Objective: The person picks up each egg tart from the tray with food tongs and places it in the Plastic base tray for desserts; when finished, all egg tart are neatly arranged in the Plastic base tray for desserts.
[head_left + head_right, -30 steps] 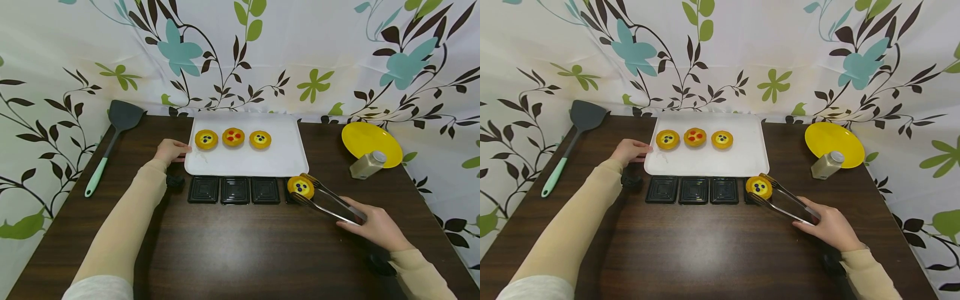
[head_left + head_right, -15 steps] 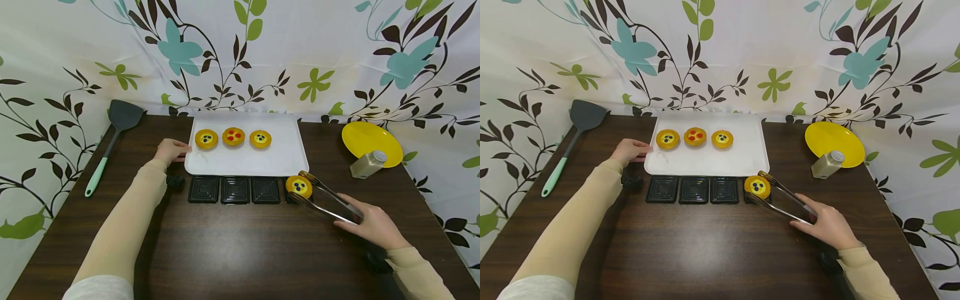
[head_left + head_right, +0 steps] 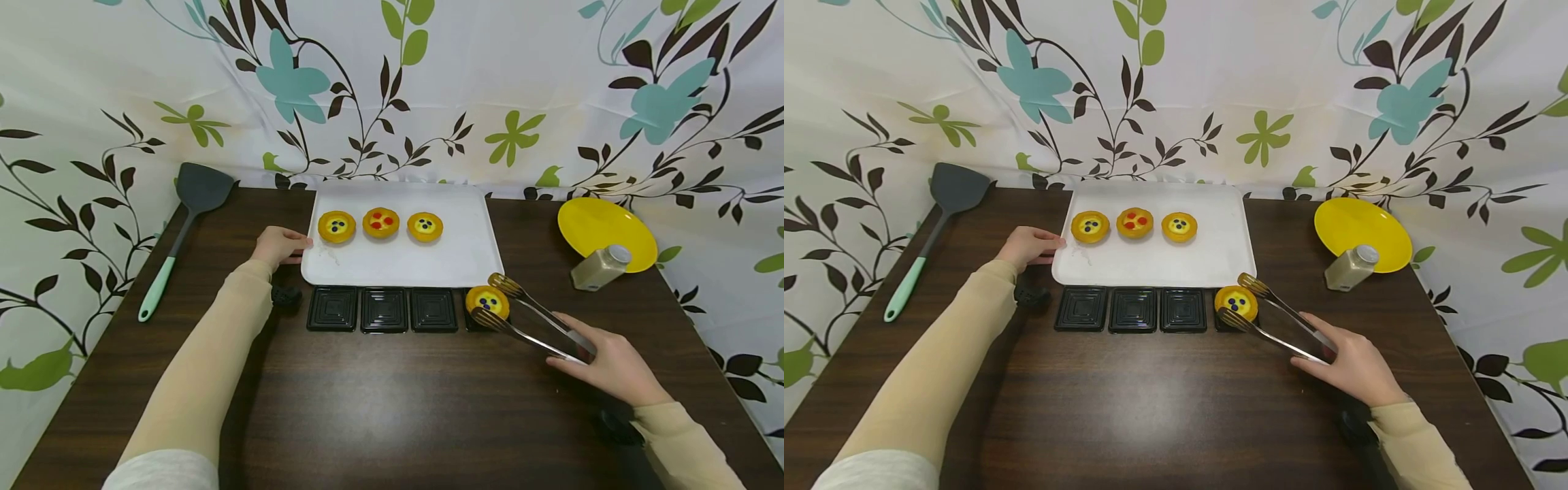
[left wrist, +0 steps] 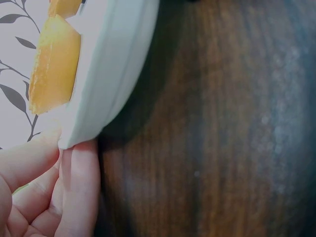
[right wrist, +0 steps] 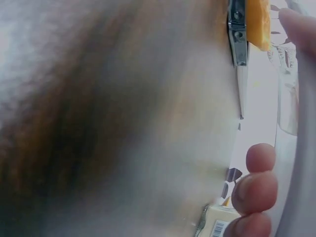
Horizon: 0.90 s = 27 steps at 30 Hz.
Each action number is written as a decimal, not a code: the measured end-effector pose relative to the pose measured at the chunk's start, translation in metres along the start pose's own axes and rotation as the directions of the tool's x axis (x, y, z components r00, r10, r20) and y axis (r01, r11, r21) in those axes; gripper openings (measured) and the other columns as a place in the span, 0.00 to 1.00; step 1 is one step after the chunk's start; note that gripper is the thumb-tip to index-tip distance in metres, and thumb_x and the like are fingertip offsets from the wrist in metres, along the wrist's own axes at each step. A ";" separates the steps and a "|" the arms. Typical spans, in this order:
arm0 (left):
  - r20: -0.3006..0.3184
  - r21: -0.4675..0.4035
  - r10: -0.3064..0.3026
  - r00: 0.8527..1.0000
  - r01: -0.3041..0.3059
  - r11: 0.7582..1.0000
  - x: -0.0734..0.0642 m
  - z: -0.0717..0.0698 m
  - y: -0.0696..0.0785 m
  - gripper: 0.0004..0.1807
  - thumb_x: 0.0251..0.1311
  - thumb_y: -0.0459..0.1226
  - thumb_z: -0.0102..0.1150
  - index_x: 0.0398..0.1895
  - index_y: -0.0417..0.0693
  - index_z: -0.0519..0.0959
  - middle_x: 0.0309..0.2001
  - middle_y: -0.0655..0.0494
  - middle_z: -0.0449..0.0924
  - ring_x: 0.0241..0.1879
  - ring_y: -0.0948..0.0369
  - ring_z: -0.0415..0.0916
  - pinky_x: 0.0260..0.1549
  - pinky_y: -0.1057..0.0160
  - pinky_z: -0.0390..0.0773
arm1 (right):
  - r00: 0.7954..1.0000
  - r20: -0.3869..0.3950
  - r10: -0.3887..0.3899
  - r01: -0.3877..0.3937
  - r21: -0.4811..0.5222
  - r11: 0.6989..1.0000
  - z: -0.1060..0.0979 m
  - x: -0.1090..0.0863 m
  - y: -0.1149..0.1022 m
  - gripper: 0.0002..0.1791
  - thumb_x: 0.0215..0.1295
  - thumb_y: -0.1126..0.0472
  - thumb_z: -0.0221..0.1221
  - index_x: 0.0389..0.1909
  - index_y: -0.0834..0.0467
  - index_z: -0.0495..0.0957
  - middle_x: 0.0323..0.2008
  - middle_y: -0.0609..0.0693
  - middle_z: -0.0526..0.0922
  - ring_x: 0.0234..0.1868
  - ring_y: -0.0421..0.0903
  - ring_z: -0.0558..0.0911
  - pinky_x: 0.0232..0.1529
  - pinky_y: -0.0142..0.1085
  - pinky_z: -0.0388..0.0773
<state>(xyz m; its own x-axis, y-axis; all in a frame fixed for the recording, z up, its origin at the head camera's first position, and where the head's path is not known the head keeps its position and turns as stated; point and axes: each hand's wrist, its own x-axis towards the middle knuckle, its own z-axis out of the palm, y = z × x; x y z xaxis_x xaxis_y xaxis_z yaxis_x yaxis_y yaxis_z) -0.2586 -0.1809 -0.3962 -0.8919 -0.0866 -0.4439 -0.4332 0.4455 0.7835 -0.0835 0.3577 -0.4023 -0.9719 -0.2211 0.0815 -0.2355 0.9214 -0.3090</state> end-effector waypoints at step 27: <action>-0.028 -0.014 -0.013 1.000 0.013 1.000 0.012 0.000 -0.008 0.22 0.64 0.40 0.58 0.57 0.35 0.75 0.55 0.40 0.73 0.46 0.55 0.78 0.37 0.67 0.83 | 0.997 -0.017 -0.077 0.078 0.009 0.997 0.001 0.102 -0.018 0.44 0.51 0.38 0.66 0.66 0.55 0.67 0.17 0.46 0.72 0.21 0.43 0.70 0.21 0.33 0.67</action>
<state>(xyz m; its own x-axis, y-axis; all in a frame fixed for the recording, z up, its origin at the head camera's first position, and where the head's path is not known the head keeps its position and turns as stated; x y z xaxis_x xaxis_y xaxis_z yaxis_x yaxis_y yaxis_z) -0.2663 -0.1850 -0.4078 -0.8894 -0.1177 -0.4418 -0.4465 0.4316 0.7838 -0.1781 0.3177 -0.3896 -0.9505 -0.2864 0.1208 -0.3102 0.8986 -0.3103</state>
